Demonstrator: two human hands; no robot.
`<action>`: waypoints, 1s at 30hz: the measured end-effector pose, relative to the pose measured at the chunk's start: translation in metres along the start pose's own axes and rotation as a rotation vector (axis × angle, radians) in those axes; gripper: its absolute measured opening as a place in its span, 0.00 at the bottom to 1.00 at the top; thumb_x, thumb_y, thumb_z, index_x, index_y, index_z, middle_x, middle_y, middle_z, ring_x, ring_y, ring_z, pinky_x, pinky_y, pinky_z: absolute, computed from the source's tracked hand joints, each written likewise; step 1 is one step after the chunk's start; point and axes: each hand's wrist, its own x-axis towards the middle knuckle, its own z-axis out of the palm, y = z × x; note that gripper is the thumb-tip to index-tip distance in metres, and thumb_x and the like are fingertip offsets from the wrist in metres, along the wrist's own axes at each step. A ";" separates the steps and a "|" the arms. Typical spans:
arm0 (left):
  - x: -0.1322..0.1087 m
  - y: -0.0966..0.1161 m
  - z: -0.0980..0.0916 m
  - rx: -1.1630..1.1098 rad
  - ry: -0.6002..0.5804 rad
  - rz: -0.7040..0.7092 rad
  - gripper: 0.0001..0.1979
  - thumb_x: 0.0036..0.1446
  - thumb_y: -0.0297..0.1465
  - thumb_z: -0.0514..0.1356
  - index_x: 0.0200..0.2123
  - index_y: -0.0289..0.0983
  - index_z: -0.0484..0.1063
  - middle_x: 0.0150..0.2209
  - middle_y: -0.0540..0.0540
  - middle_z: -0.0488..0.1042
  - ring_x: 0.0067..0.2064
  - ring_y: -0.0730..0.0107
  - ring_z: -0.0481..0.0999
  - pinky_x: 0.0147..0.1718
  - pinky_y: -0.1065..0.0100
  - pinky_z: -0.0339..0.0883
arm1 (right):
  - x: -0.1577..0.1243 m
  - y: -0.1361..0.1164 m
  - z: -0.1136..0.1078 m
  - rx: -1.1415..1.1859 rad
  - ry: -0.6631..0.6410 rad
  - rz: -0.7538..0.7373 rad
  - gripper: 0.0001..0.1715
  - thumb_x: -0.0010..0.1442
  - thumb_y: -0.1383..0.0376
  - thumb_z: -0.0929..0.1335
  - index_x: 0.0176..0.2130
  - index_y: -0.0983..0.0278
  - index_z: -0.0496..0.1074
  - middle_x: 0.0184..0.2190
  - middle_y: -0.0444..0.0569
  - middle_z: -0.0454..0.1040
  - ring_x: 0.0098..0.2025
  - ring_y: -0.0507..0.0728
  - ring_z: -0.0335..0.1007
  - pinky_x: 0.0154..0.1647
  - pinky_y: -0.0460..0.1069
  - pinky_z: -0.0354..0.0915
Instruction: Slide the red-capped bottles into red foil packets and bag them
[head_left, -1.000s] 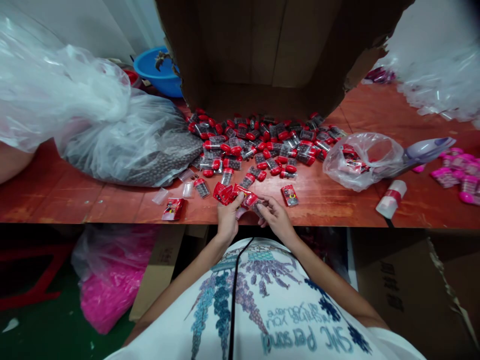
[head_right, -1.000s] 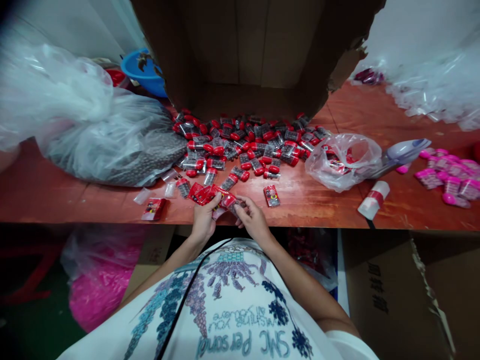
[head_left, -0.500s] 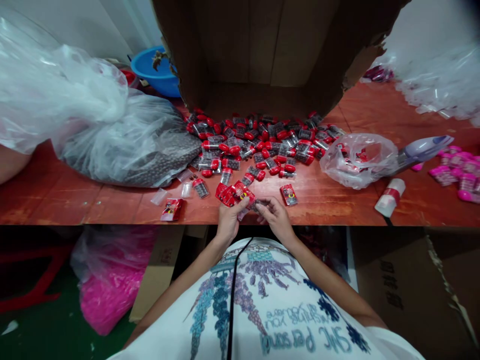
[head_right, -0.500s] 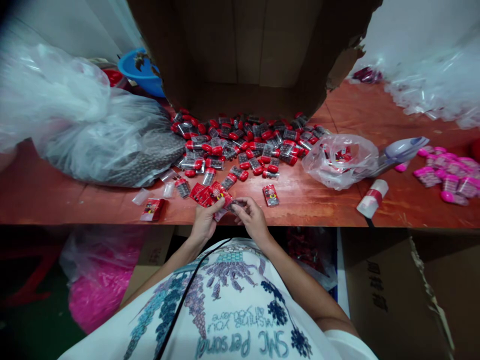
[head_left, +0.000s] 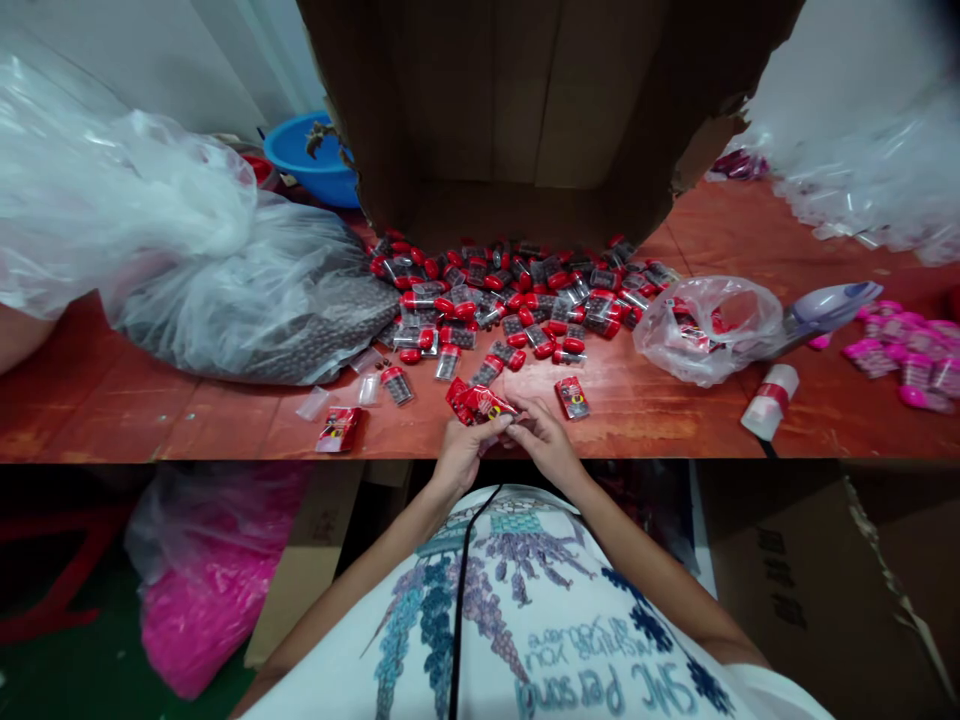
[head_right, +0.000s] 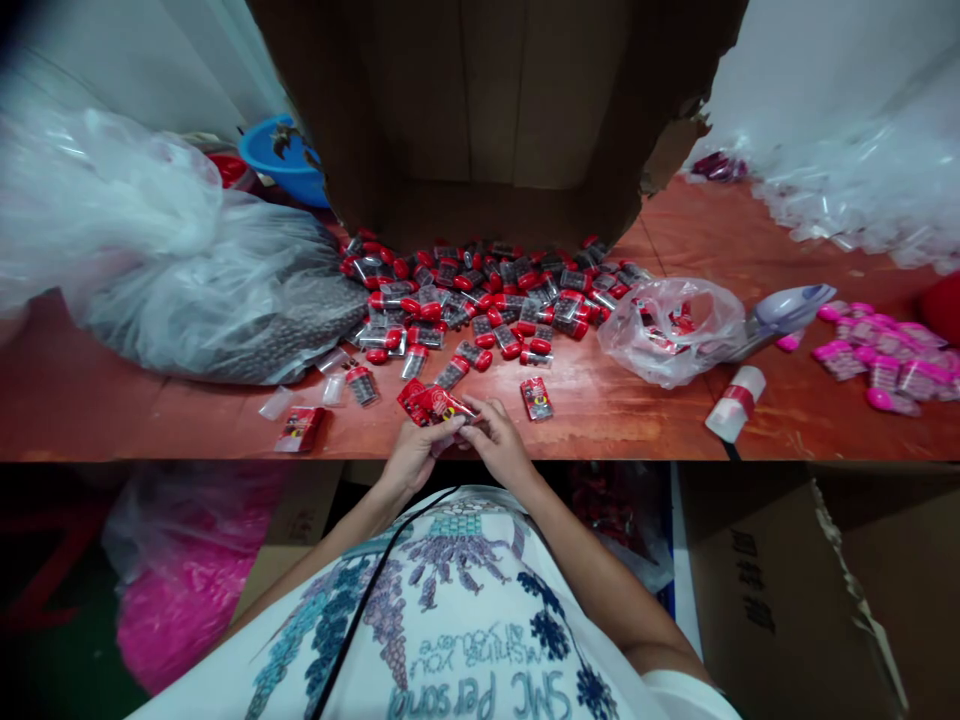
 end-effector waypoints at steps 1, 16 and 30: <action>-0.001 -0.002 0.001 -0.004 0.000 -0.014 0.13 0.37 0.27 0.71 0.30 0.31 0.76 0.27 0.45 0.78 0.26 0.68 0.75 0.27 0.69 0.70 | 0.001 0.000 0.000 -0.020 0.016 -0.007 0.22 0.55 0.61 0.68 0.51 0.54 0.70 0.43 0.46 0.63 0.34 0.51 0.71 0.35 0.49 0.74; 0.008 0.005 -0.015 -0.143 0.183 -0.093 0.16 0.38 0.21 0.69 0.35 0.30 0.74 0.33 0.39 0.79 0.32 0.61 0.79 0.36 0.62 0.74 | -0.006 -0.001 -0.059 -0.671 0.447 -0.120 0.22 0.55 0.56 0.68 0.49 0.59 0.72 0.46 0.51 0.65 0.39 0.55 0.68 0.41 0.51 0.67; 0.006 -0.001 -0.029 -0.127 0.244 0.136 0.15 0.33 0.24 0.72 0.29 0.31 0.76 0.27 0.47 0.78 0.28 0.69 0.77 0.32 0.70 0.71 | 0.031 0.002 0.014 -0.817 -0.123 -0.271 0.19 0.64 0.64 0.60 0.54 0.57 0.66 0.46 0.46 0.76 0.45 0.55 0.74 0.43 0.48 0.67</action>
